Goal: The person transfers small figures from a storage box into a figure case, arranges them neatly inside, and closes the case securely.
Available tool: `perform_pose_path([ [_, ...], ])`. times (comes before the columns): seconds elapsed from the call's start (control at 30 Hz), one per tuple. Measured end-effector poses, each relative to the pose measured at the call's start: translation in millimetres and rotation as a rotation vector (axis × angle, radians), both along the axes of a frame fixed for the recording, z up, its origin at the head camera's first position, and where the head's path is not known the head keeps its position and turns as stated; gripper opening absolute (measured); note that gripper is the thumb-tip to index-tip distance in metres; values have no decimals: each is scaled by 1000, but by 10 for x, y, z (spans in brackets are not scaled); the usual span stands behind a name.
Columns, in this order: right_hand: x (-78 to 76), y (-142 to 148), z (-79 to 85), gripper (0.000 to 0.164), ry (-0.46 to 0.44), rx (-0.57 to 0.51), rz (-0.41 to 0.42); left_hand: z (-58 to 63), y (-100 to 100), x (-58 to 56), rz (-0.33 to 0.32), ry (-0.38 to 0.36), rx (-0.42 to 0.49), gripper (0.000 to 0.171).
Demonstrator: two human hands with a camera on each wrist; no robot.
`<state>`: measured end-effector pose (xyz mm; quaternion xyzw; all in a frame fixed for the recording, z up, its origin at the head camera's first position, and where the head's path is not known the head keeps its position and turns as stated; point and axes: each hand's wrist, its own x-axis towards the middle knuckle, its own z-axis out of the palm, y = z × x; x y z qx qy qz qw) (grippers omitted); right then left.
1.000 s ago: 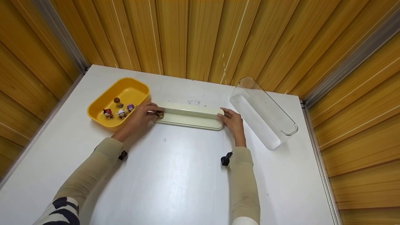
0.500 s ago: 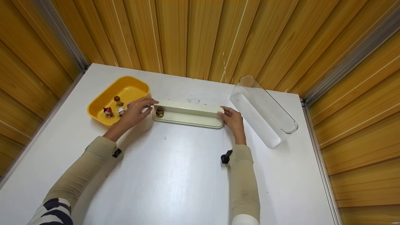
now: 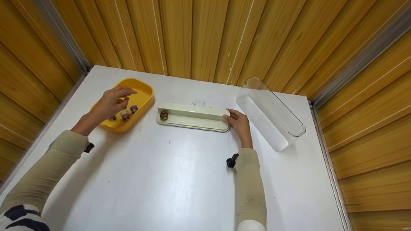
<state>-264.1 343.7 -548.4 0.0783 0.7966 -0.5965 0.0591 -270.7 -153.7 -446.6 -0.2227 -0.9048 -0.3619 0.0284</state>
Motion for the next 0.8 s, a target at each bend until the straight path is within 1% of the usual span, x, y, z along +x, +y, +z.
perform_pose_path([
  [0.07,-4,-5,4,61,2,-16,1,13,-119,-26,-3,-5,-19,34],
  [0.13,-5,-11,11,61,5,-37,1,7,-238,-63,0,-30,-43,35],
  [0.2,-5,-12,18,61,8,-41,4,-10,-354,-115,10,-84,-66,36],
  [0.27,-8,-10,24,62,5,-31,4,-28,-459,-171,33,-159,-90,38],
  [0.37,-18,-1,38,62,-4,-8,-7,-43,-564,-272,49,-252,-104,40],
  [0.5,-28,-12,81,61,-24,-6,-6,-72,-619,-392,39,-336,-120,41],
  [0.63,17,-64,195,59,-60,-13,13,-99,-614,-502,29,-428,-130,47],
  [0.73,72,-103,290,58,-82,-11,21,-105,-606,-581,56,-493,-127,51],
  [0.8,91,-113,315,58,-88,-7,18,-120,-618,-625,86,-536,-131,52],
])
